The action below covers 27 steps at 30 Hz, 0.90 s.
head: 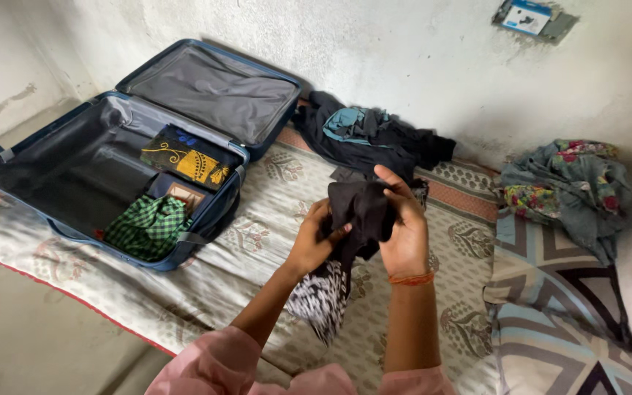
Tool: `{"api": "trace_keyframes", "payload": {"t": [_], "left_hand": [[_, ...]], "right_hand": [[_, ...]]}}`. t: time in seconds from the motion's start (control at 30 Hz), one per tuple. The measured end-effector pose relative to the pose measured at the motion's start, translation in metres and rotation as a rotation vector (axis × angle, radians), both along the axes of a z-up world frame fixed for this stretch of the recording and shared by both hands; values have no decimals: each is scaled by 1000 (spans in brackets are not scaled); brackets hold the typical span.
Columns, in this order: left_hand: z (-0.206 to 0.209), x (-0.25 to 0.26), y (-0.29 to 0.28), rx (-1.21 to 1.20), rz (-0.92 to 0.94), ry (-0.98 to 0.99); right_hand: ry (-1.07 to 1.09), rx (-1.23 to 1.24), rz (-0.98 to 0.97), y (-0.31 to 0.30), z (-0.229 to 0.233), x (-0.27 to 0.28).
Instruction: The person folds several clothing items by hand on a bed and places them into an open suitcase. They fold an orange top and a green checkered shirt into squares before tucking them into the suitcase compartments, and then they begin spreading out a black embroidered garment.
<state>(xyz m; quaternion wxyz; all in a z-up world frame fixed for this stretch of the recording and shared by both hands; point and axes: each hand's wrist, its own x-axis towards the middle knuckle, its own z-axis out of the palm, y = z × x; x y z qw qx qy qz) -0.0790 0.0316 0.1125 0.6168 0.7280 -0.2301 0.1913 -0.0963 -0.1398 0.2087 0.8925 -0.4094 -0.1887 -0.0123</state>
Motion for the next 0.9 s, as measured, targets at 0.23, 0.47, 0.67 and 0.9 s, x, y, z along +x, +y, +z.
{"api": "trace_keyframes", "payload": {"t": [0.23,0.47,0.67,0.9], "left_hand": [[37,-2,14,-174,-244,88],[24,38,28,-581,-236,310],[33,25,53,-694,-294,309],[35,-16,73,-617,-350,345]], "right_hand": [[62,-210,-71,22,21,-28],[230,-359,-631,29,5,-25],[231,-761,-468,52,-20,-32],[108,-955,-477,78,-51,-23]]}}
